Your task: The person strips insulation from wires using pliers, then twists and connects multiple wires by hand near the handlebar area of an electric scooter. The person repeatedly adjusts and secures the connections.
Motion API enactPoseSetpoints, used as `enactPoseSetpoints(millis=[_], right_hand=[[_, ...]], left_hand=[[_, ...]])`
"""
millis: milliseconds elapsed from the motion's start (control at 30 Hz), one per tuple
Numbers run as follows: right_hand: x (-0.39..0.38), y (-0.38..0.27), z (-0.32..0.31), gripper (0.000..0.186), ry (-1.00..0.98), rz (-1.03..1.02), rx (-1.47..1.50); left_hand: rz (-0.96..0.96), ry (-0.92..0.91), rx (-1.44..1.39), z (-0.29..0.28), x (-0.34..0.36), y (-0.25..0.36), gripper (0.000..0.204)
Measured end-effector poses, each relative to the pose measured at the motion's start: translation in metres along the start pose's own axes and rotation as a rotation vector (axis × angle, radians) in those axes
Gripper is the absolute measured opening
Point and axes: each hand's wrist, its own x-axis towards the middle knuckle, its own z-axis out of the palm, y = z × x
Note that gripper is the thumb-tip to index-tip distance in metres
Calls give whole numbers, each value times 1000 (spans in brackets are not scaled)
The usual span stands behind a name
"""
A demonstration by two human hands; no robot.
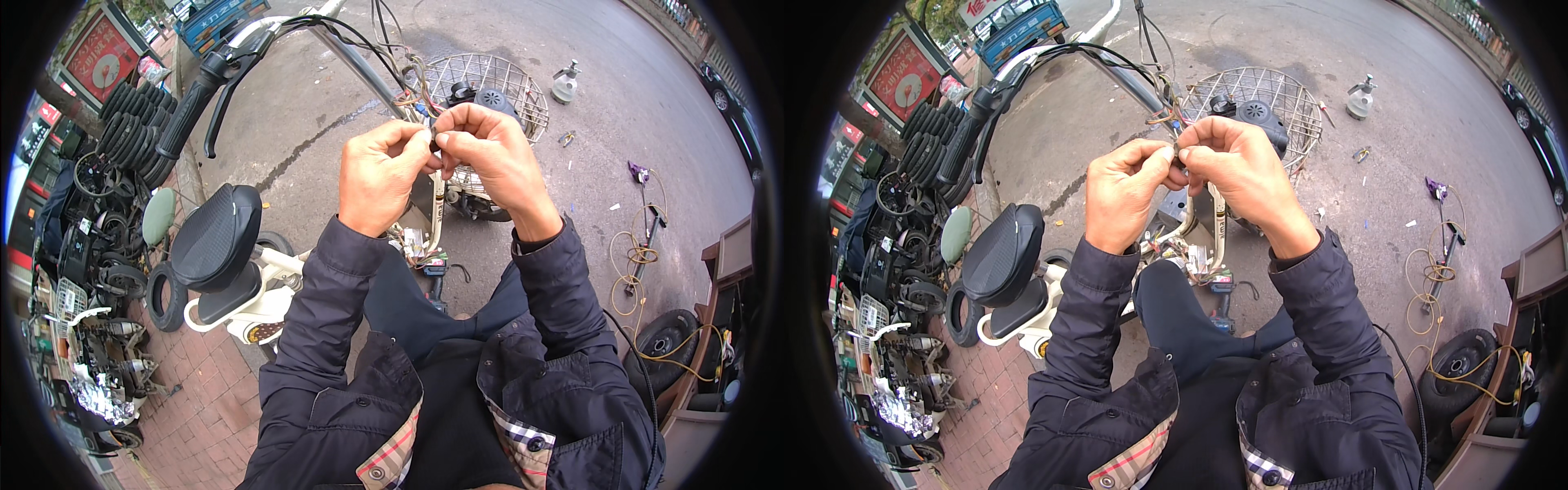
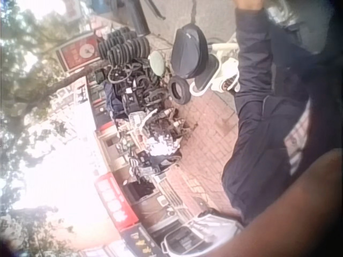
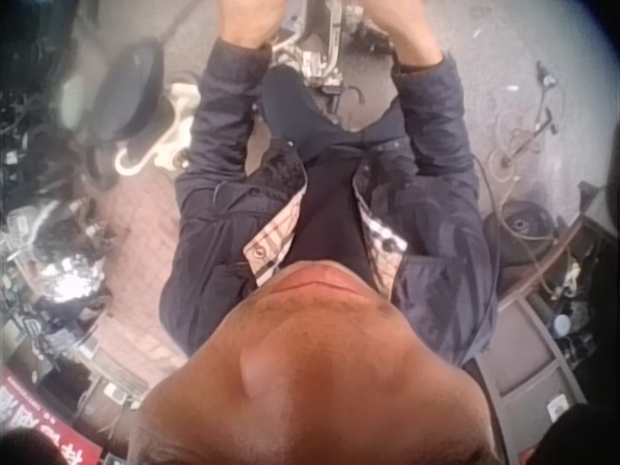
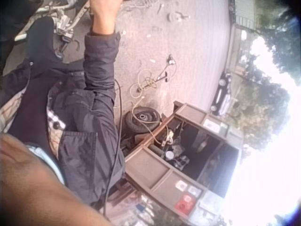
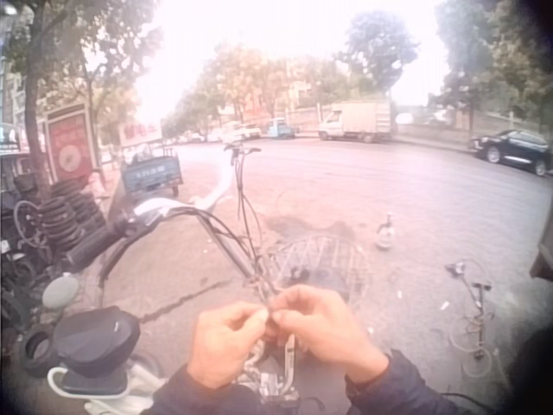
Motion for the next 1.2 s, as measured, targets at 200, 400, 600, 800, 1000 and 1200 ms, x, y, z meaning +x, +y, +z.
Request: enactPoseSetpoints(millis=[200, 400, 600, 800, 1000, 1200], right_hand=[[0, 0, -4, 15, 3, 50, 28], [-7, -4, -3, 17, 45, 35, 24], [-11, -6, -4, 17, 87, -19, -95], [-11, -7, -5, 15, 79, -13, -100], [-11, -10, -6, 15, 62, -4, -105], [-9, -11, -9, 13, 46, 74, -47]], left_hand=[[-8, -21, 27, -1, 0, 0, 15], [-16, -5, 22, 0, 4, 0, 16], [-8, -12, 61, 4, 3, 1, 15], [-19, -27, 21, 4, 4, 1, 15], [-21, -54, 50, 3, 3, 2, 15], [-32, -98, 36, 3, 1, 1, 12]])
